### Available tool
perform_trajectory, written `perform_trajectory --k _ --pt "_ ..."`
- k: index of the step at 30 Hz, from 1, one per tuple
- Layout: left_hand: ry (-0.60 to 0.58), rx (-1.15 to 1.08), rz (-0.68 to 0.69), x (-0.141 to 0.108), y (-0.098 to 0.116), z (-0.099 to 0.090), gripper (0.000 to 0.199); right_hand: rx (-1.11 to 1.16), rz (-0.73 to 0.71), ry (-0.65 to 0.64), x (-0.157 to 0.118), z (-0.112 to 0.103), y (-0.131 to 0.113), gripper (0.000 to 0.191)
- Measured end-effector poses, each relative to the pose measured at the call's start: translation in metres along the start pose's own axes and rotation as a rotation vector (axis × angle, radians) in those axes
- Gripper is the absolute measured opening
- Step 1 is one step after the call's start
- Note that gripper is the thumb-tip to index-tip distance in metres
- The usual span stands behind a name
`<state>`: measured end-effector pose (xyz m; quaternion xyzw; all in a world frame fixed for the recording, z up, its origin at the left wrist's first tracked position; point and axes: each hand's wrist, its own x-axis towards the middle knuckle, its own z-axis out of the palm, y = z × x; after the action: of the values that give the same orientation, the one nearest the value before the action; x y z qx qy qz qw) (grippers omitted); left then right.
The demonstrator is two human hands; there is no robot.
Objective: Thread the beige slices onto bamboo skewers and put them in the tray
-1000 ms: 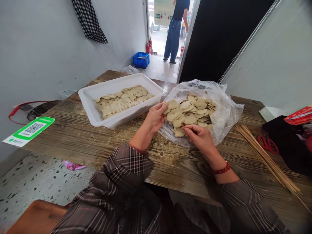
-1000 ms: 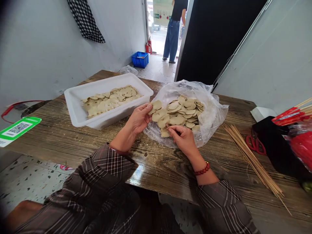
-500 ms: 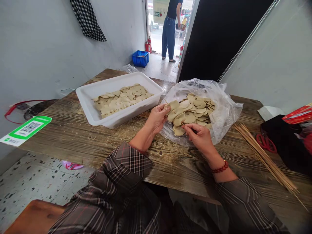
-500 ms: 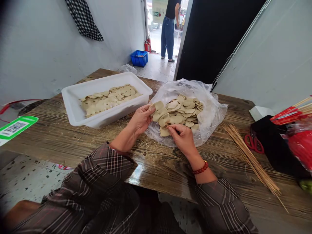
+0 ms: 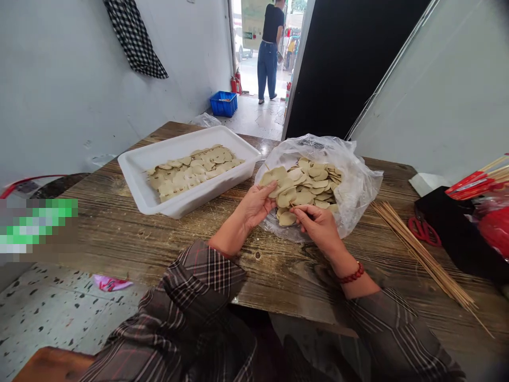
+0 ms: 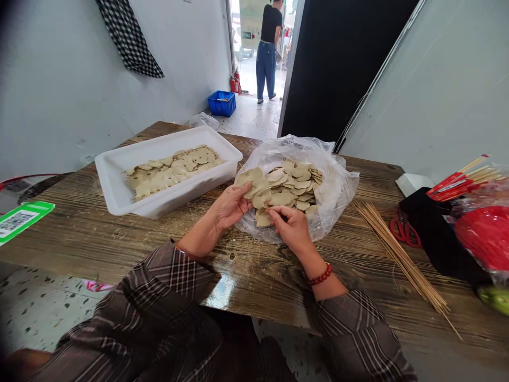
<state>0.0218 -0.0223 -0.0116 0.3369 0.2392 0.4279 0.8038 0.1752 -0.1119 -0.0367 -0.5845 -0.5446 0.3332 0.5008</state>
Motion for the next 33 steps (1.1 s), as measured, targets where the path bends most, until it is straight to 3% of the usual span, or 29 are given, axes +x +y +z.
perform_trajectory --k 9,17,27,33 --pt "0.091 0.004 0.089 0.004 0.007 -0.005 0.014 -0.068 -0.049 -0.036 -0.002 0.002 0.001 0.033" --pt "0.063 0.055 0.084 0.002 0.004 -0.005 0.029 -0.167 -0.103 -0.082 -0.001 0.004 0.006 0.033" --pt "0.096 0.08 0.099 -0.001 0.0 0.002 0.034 -0.235 -0.138 0.033 -0.003 0.011 0.004 0.029" --pt "0.102 0.097 0.103 -0.003 -0.002 0.003 0.039 -0.246 -0.139 0.024 -0.002 0.01 0.004 0.027"
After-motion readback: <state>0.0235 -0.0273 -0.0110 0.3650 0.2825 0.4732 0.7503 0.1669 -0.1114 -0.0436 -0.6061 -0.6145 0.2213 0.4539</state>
